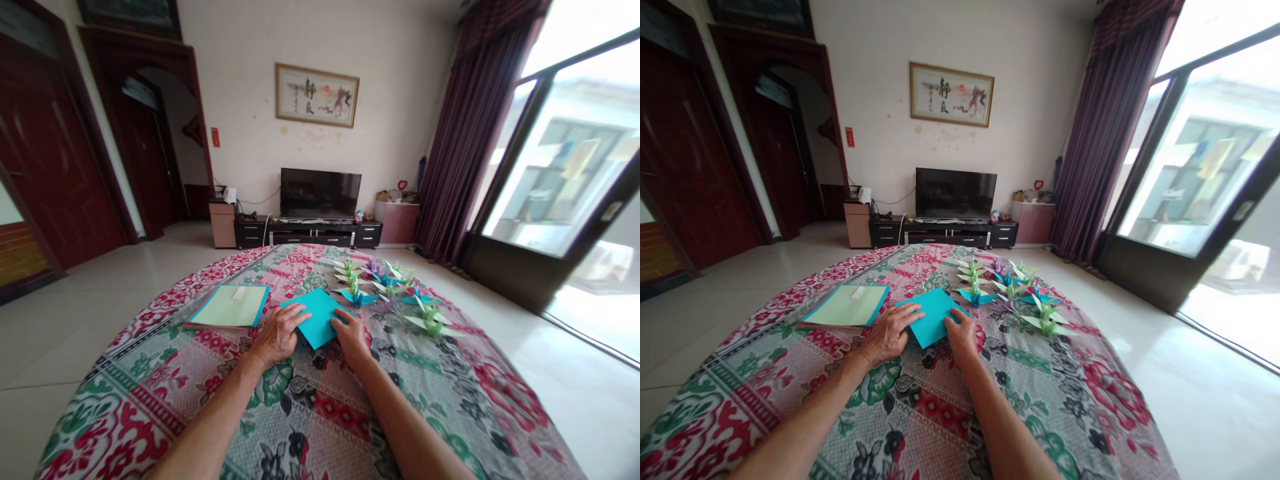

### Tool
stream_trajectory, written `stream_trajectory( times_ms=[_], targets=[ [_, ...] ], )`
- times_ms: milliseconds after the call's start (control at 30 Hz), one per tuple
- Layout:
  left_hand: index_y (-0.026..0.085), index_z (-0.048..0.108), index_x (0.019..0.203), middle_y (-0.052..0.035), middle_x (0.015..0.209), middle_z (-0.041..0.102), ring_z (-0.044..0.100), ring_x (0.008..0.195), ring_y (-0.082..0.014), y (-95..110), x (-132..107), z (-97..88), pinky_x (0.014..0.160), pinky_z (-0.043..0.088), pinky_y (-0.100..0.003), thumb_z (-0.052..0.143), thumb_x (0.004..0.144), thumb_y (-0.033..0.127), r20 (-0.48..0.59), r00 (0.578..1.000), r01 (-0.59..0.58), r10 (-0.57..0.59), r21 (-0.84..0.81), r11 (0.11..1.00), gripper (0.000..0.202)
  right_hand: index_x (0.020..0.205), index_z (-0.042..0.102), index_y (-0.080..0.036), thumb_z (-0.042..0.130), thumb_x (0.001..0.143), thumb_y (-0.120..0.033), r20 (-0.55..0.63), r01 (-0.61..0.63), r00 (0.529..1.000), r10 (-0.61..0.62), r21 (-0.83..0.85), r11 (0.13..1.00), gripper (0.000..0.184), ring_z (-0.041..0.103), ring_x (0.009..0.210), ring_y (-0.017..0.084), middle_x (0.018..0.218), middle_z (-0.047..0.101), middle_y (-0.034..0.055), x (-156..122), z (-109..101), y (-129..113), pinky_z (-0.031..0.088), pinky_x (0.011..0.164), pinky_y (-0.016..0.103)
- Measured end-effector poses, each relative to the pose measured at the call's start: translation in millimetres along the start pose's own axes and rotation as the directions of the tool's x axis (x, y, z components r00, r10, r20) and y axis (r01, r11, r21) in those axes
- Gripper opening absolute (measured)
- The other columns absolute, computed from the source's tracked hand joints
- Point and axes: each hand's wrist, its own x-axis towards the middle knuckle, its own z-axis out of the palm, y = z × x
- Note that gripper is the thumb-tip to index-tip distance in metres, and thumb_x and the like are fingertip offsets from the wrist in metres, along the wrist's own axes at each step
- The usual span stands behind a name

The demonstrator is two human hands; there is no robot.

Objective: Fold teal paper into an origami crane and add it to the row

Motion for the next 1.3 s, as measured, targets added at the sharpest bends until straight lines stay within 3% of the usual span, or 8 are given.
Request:
stream_trajectory(
  times_ms=[167,300,400,533,767,933,1133,1300],
  targets=[
    [0.029,0.064,0.109,-0.0027,0.123,0.059,0.045,0.121,-0.0219,1,1,-1.2,0.101,0.033,-0.045,0.041,0.074,0.005,0.075,0.997,0.018,-0.017,-0.020,1.000,0.048,0.105,0.064,-0.015,0.051,0.069,-0.033,-0.054,0.156,0.984,-0.169,-0.182,0.971,0.043,0.059,0.092,0.025,0.100,0.065,0.0104,-3,4,-3,0.045,0.084,0.038],
    [0.027,0.067,0.103,-0.0030,0.115,0.063,0.051,0.115,-0.0210,-4,-2,2.5,0.100,0.033,-0.045,0.040,0.071,0.003,0.092,0.994,0.058,-0.053,-0.062,0.996,0.048,0.111,0.057,-0.015,0.051,0.071,-0.027,-0.146,0.435,0.853,-0.502,-0.334,0.836,0.042,0.042,0.119,0.026,0.129,0.046,0.0139,-15,1,-16,0.035,0.098,0.041],
    [0.025,0.069,0.099,-0.0032,0.109,0.067,0.057,0.106,-0.0186,-7,-3,5.5,0.098,0.038,-0.040,0.039,0.069,0.002,0.081,0.995,0.073,-0.062,-0.144,0.987,0.048,0.105,0.059,-0.018,0.051,0.078,-0.027,0.016,0.542,0.805,-0.593,-0.424,0.725,0.030,0.040,0.120,0.024,0.124,0.051,0.0104,-26,-4,-27,0.027,0.102,0.041],
    [0.023,0.070,0.094,-0.0021,0.104,0.068,0.061,0.099,-0.0161,-10,-3,9.2,0.095,0.043,-0.032,0.039,0.068,0.003,0.045,0.992,0.128,-0.121,-0.275,0.953,0.045,0.102,0.061,-0.020,0.047,0.085,-0.037,0.385,0.638,0.766,-0.515,-0.359,0.681,0.027,0.055,0.098,0.020,0.100,0.064,0.0075,-37,-7,-35,0.033,0.095,0.034],
    [0.021,0.071,0.088,-0.0029,0.098,0.068,0.061,0.094,-0.0159,-12,-2,8.8,0.090,0.046,-0.029,0.042,0.071,0.010,-0.006,0.977,0.195,-0.213,-0.376,0.906,0.036,0.107,0.059,-0.019,0.050,0.083,-0.044,0.517,0.676,0.718,-0.466,-0.358,0.645,0.036,0.057,0.090,0.018,0.093,0.065,0.0058,-36,-14,-36,0.037,0.086,0.029],
    [0.022,0.067,0.101,-0.0032,0.096,0.068,0.062,0.090,-0.0168,-6,-1,3.0,0.085,0.047,-0.029,0.044,0.072,0.013,-0.043,0.966,0.223,-0.256,-0.366,0.903,0.038,0.096,0.063,-0.019,0.044,0.085,-0.023,0.466,0.636,0.766,-0.443,-0.445,0.631,0.023,0.060,0.078,0.016,0.081,0.066,0.0046,-30,-14,-28,0.038,0.071,0.023],
    [0.020,0.048,0.128,-0.0032,0.082,0.067,0.062,0.069,-0.0158,-2,1,2.6,0.072,0.049,-0.028,0.045,0.078,0.023,-0.091,0.924,0.332,-0.372,-0.293,0.896,0.050,0.108,0.059,-0.022,0.046,0.084,-0.030,0.341,0.510,0.859,-0.382,-0.496,0.702,0.028,0.065,0.079,0.018,0.087,0.069,0.0043,-26,-11,-25,0.041,0.068,0.023],
    [0.023,0.048,0.128,-0.0067,0.100,0.066,0.060,0.095,-0.0183,-6,3,9.1,0.086,0.045,-0.029,0.042,0.083,0.021,-0.104,0.970,0.190,-0.219,-0.239,0.952,0.046,0.123,0.048,-0.020,0.050,0.081,-0.029,0.298,0.443,0.895,-0.331,-0.517,0.732,0.043,0.063,0.091,0.022,0.104,0.066,0.0086,-22,-9,-25,0.042,0.078,0.029]
  ],
)
